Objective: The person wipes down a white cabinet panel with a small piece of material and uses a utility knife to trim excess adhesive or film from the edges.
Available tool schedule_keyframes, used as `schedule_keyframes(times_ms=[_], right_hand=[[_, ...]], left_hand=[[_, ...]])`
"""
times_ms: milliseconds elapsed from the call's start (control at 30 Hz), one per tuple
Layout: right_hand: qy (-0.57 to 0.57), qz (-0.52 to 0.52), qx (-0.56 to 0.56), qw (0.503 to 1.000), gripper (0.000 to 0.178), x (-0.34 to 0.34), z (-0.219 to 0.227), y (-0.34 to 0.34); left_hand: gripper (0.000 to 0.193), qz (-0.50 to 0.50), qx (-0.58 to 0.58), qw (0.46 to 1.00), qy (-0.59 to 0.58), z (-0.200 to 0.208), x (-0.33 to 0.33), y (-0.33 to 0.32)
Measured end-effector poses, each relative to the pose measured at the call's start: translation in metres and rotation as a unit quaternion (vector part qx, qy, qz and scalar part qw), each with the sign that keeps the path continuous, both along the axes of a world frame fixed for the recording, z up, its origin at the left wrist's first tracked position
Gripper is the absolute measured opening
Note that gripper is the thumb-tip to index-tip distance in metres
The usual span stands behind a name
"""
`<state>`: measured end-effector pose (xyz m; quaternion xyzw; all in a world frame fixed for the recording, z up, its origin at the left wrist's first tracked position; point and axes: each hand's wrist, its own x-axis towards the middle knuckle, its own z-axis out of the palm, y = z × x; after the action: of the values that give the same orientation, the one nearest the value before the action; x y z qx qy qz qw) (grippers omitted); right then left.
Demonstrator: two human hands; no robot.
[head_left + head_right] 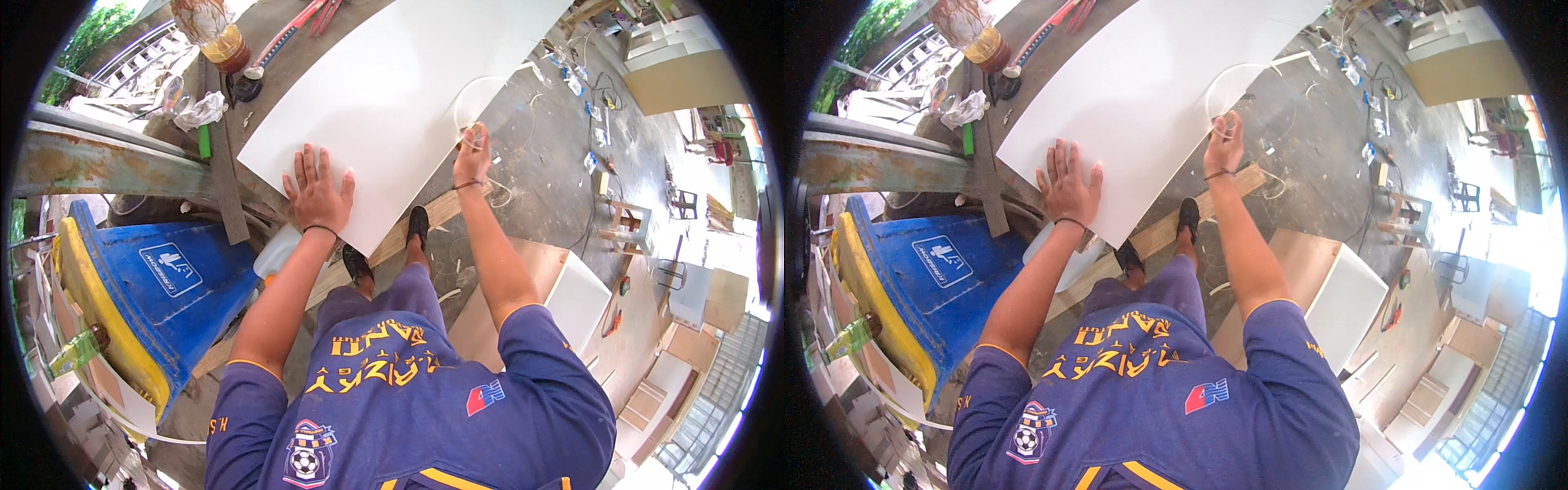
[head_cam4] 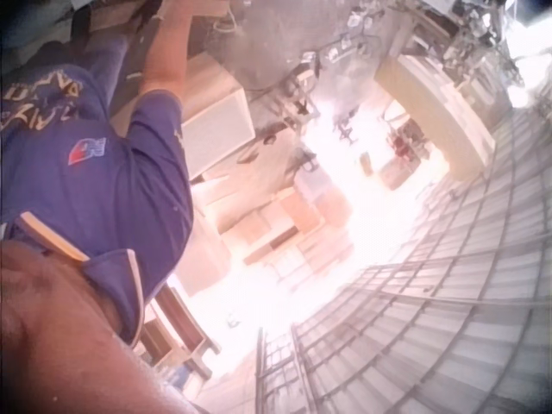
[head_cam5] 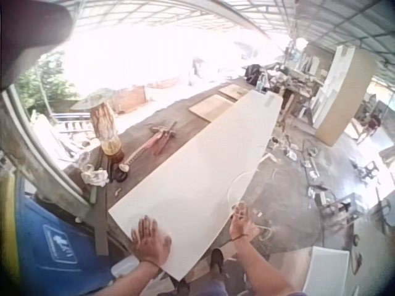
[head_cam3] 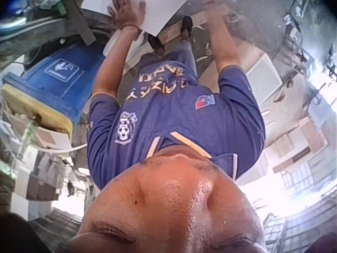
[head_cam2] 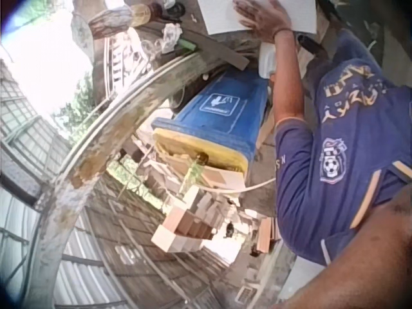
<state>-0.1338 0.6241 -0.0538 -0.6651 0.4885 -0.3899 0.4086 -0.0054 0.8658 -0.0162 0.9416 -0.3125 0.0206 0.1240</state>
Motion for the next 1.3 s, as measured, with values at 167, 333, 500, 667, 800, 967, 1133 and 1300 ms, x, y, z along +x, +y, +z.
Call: schedule_keyframes(times_ms=[167, 333, 500, 667, 800, 967, 1133, 1300], right_hand=[[-0.042, 0.000, 0.009, 0.999, 0.040, -0.013, -0.014, 0.061], [-0.086, 0.032, 0.057, 0.994, 0.040, -0.020, -0.015, 0.128], [-0.131, 0.038, 0.071, 0.988, 0.040, -0.029, -0.015, 0.168], [-0.157, 0.071, 0.125, 0.977, 0.036, -0.026, -0.003, 0.161], [-0.100, 0.107, 0.112, 0.983, 0.034, -0.032, 0.000, 0.151], [-0.039, 0.069, 0.034, 0.996, 0.037, -0.026, 0.003, 0.154], [-0.040, 0.065, 0.023, 0.997, 0.038, -0.025, -0.012, 0.131], [-0.078, 0.057, 0.012, 0.995, 0.038, -0.024, -0.011, 0.162]], left_hand=[[0.062, -0.003, -0.026, 1.000, 0.005, -0.004, 0.001, -0.002], [0.063, 0.004, -0.037, 0.999, 0.029, -0.007, 0.002, -0.002], [0.062, 0.003, -0.038, 0.999, 0.021, -0.009, 0.002, -0.002], [0.061, 0.001, -0.044, 0.999, 0.003, -0.012, 0.002, -0.001], [0.059, -0.003, -0.041, 0.999, -0.002, -0.014, 0.002, 0.001], [0.057, -0.005, -0.050, 0.999, -0.006, -0.015, 0.001, 0.004], [0.056, -0.009, -0.071, 0.997, 0.007, -0.011, 0.000, 0.003], [0.057, -0.008, -0.066, 0.998, 0.004, -0.015, 0.000, 0.004]])
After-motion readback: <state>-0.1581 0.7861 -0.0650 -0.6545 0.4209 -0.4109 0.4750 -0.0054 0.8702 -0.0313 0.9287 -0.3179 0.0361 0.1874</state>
